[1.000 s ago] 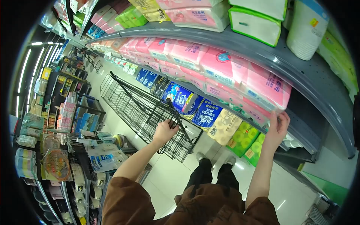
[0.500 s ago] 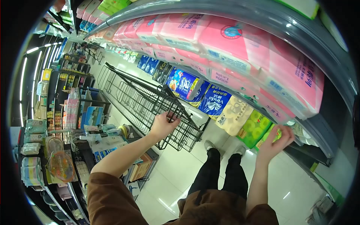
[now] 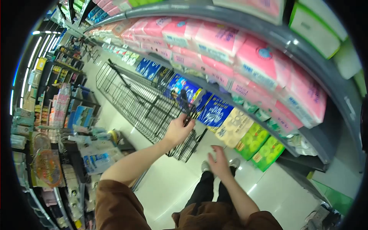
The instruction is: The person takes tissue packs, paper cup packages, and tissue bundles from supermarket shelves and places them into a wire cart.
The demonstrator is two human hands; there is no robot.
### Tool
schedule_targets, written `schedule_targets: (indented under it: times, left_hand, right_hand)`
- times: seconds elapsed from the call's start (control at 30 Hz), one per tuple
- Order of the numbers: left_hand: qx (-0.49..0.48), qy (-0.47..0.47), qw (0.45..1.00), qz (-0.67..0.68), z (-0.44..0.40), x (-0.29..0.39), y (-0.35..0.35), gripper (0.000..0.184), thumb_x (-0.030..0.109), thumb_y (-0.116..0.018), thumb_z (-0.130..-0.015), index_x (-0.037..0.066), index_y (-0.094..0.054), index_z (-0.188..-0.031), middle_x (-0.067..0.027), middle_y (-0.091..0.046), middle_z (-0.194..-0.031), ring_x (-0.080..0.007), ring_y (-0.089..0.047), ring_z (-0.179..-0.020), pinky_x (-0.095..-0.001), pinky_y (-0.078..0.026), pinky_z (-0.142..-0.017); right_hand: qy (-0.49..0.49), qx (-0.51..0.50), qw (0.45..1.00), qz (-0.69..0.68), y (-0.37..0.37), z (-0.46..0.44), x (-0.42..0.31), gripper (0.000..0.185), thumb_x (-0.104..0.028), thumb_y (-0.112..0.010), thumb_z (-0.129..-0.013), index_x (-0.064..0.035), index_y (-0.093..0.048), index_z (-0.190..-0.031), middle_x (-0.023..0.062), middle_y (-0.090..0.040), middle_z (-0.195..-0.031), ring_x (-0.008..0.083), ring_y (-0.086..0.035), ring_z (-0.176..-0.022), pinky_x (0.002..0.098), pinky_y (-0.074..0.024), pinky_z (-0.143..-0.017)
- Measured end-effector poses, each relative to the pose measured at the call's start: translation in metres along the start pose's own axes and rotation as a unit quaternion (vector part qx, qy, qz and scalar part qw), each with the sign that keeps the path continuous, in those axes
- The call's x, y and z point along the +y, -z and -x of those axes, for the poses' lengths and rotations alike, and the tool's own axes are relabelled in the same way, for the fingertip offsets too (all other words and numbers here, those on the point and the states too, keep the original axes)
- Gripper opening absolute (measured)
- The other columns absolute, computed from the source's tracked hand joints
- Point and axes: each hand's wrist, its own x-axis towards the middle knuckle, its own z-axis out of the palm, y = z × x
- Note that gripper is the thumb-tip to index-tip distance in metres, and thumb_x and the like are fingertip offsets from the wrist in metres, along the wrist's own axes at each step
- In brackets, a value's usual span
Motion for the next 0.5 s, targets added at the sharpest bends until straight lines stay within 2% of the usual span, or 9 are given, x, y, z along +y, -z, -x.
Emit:
schedule_targets:
  times: [0.1, 0.13, 0.2, 0.27, 0.33, 0.37, 0.43, 0.47, 0.5]
  left_hand:
    - [0.115, -0.161, 0.978, 0.074, 0.003, -0.017, -0.006, 0.038, 0.025, -0.060, -0.099, -0.002, -0.052, -0.126, -0.0178, -0.063, -0.110, -0.0271, -0.063, -0.087, -0.0382, -0.051, -0.078]
    - [0.108, -0.131, 0.973, 0.156, 0.007, -0.015, 0.000, 0.035, 0.023, -0.057, -0.101, -0.001, -0.053, -0.126, -0.0172, -0.063, -0.109, -0.0271, -0.063, -0.089, -0.0373, -0.051, -0.078]
    - [0.096, -0.020, 0.927, 0.361, -0.001, -0.038, -0.005, 0.030, 0.024, -0.051, -0.104, 0.002, -0.058, -0.123, -0.0166, -0.059, -0.124, -0.0263, -0.060, -0.110, -0.0368, -0.046, -0.095]
    - [0.196, -0.082, 0.959, 0.190, -0.005, -0.050, 0.016, 0.027, 0.021, -0.055, -0.100, 0.004, -0.060, -0.121, -0.0185, -0.057, -0.128, -0.0312, -0.054, -0.120, -0.0430, -0.041, -0.101]
    - [0.353, -0.206, 0.907, -0.102, -0.030, -0.107, 0.043, 0.030, 0.021, -0.060, -0.092, 0.006, -0.062, -0.118, -0.0204, -0.054, -0.134, -0.0364, -0.050, -0.125, -0.0482, -0.037, -0.105]
    - [0.284, -0.082, 0.941, -0.166, -0.015, -0.098, 0.082, 0.036, 0.025, -0.066, -0.087, 0.009, -0.063, -0.120, -0.0223, -0.048, -0.144, -0.0449, -0.040, -0.133, -0.0669, -0.023, -0.112]
    - [0.322, 0.077, 0.896, -0.296, -0.014, -0.129, 0.109, 0.047, 0.029, -0.069, -0.081, 0.011, -0.065, -0.123, -0.0190, -0.030, -0.159, -0.0583, -0.024, -0.139, -0.0726, -0.017, -0.112]
    - [0.260, 0.161, 0.914, -0.265, -0.002, -0.131, 0.124, 0.052, 0.032, -0.067, -0.083, 0.012, -0.063, -0.130, -0.0155, -0.020, -0.164, -0.0592, -0.017, -0.141, -0.0734, -0.017, -0.112]
    - [0.191, 0.241, 0.909, -0.281, 0.007, -0.136, 0.132, 0.058, 0.035, -0.066, -0.084, 0.013, -0.058, -0.138, -0.0110, -0.008, -0.167, -0.0590, -0.023, -0.140, -0.0708, -0.032, -0.107]
  right_hand:
    - [0.028, 0.019, 0.997, -0.071, -0.020, -0.016, -0.065, 0.046, -0.012, -0.067, -0.092, 0.0012, -0.046, -0.131, 0.0228, -0.049, -0.132, 0.0398, -0.050, -0.124, 0.0426, -0.0414, -0.106]
    - [0.061, 0.034, 0.996, -0.058, -0.025, -0.021, -0.085, 0.050, -0.013, -0.067, -0.093, 0.0011, -0.044, -0.135, 0.0239, -0.046, -0.136, 0.0401, -0.047, -0.129, 0.0430, -0.0392, -0.109]
    - [0.105, 0.101, 0.989, -0.026, -0.033, -0.036, -0.125, 0.055, -0.012, -0.066, -0.092, 0.0016, -0.040, -0.139, 0.0276, -0.039, -0.143, 0.0432, -0.040, -0.135, 0.0461, -0.0348, -0.113]
    - [0.159, 0.161, 0.974, 0.035, -0.039, -0.059, -0.159, 0.062, -0.010, -0.066, -0.090, 0.0029, -0.036, -0.142, 0.0325, -0.031, -0.148, 0.0475, -0.034, -0.139, 0.0497, -0.0305, -0.115]
    - [0.211, 0.207, 0.945, 0.136, -0.050, -0.087, -0.187, 0.069, -0.009, -0.066, -0.086, 0.0064, -0.033, -0.144, 0.0398, -0.023, -0.151, 0.0532, -0.031, -0.138, 0.0537, -0.0286, -0.115]
    - [0.223, 0.231, 0.928, 0.189, -0.062, -0.104, -0.190, 0.072, -0.013, -0.068, -0.084, 0.0070, -0.033, -0.144, 0.0411, -0.021, -0.152, 0.0550, -0.032, -0.136, 0.0573, -0.0293, -0.113]
    - [0.114, 0.208, 0.944, 0.230, -0.089, -0.130, -0.203, 0.076, -0.025, -0.069, -0.086, 0.0016, -0.033, -0.148, 0.0361, -0.020, -0.156, 0.0565, -0.031, -0.136, 0.0630, -0.0291, -0.110]
    - [0.024, 0.176, 0.952, 0.249, -0.104, -0.138, -0.205, 0.078, -0.030, -0.068, -0.087, -0.0010, -0.033, -0.150, 0.0332, -0.020, -0.157, 0.0568, -0.029, -0.138, 0.0652, -0.0284, -0.110]
    - [-0.006, 0.176, 0.932, 0.317, -0.123, -0.141, -0.198, 0.078, -0.034, -0.067, -0.088, -0.0034, -0.034, -0.151, 0.0304, -0.021, -0.158, 0.0567, -0.027, -0.139, 0.0669, -0.0278, -0.110]
